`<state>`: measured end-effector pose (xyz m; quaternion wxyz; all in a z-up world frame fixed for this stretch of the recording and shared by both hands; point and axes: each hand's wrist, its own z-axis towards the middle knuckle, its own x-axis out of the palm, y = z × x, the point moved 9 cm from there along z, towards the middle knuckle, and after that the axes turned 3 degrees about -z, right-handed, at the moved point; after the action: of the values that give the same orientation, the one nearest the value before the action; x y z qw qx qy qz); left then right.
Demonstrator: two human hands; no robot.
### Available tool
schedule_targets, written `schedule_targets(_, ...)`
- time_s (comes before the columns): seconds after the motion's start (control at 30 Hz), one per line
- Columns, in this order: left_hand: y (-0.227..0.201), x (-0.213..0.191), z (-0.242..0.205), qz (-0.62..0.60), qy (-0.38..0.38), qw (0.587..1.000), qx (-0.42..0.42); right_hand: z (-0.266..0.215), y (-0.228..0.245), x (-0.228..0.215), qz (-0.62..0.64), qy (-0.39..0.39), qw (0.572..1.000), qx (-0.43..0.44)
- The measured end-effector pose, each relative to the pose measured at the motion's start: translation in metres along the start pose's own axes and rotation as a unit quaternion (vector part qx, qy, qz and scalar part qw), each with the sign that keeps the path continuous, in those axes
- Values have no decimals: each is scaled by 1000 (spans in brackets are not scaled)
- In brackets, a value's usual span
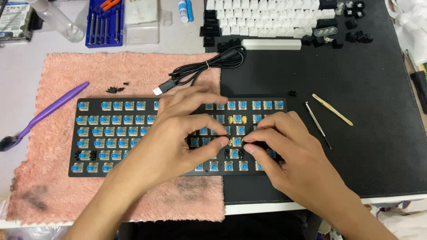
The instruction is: The person is assembling a mechanical keyboard by installing stabilizers and switches. They use a small screwdriver to secure the stabilizers and then press the switches into place on the keyboard plate.
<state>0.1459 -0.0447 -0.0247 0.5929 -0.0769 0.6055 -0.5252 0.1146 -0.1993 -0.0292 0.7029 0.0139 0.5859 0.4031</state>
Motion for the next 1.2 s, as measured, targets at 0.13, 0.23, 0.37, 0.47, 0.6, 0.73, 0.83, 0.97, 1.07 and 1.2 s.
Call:
schedule_targets(0.13,0,1,3,0,10,1000,1,2,3,-2,11,-7,1000,-15)
schedule_targets(0.23,-1,2,5,2,12,1000,0,2,2,-2,19,-3,1000,-11)
schedule_targets(0.37,2,7,6,-9,37,999,-20,1,3,-4,24,-16,999,-22)
schedule_targets(0.47,3,9,6,-11,43,999,-24,2,5,-6,27,-25,999,-34)
schedule_targets(0.6,3,11,7,-10,56,998,-37,2,7,-8,30,-30,998,-38)
schedule_targets(0.73,2,13,9,1,85,996,-34,2,7,-8,35,-30,998,-39)
schedule_targets(0.83,1,13,10,2,93,995,-22,2,7,-9,43,-33,998,-42)
schedule_targets(0.97,-5,14,14,-5,112,994,-3,2,8,-9,42,-32,998,-43)
schedule_targets(1.07,-6,15,15,13,113,993,8,3,7,-9,46,-30,998,-41)
schedule_targets(1.2,-9,15,16,39,106,993,24,3,6,-9,52,-31,997,-38)
